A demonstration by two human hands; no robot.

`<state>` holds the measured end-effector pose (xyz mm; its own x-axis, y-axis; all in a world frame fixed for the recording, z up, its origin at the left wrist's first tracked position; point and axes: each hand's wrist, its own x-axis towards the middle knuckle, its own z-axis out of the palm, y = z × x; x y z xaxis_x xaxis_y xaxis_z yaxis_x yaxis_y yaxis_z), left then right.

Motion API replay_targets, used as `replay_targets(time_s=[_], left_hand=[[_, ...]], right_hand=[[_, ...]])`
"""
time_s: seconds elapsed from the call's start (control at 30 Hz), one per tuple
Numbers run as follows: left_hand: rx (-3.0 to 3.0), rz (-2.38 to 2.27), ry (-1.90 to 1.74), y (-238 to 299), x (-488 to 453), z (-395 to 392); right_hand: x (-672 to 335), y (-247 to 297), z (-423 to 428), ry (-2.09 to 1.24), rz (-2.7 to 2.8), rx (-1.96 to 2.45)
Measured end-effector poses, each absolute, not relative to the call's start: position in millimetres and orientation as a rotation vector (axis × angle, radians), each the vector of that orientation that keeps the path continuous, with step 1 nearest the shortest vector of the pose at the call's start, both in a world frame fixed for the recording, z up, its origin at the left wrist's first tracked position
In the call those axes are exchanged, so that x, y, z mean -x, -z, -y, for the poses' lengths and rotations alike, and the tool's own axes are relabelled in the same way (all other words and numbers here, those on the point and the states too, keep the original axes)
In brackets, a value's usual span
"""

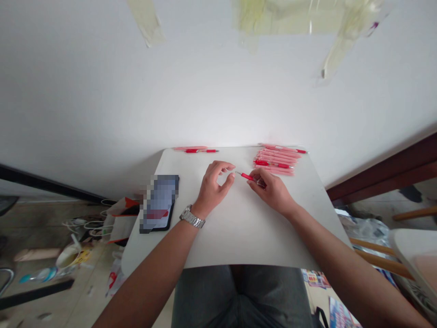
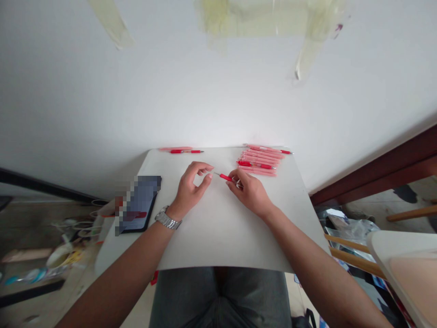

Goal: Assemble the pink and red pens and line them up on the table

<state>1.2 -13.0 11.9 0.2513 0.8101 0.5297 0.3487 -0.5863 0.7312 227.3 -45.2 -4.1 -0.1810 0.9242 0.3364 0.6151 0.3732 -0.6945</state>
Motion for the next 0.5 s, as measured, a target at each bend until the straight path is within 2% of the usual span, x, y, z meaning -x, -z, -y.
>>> replay_targets(time_s=[0.5], left_hand=[[-2.102,-0.958,-1.242,-8.8,-3.5,13.2]], right_hand=[[-226.7,1.9,49.0,-0.574,1.913,1.297]])
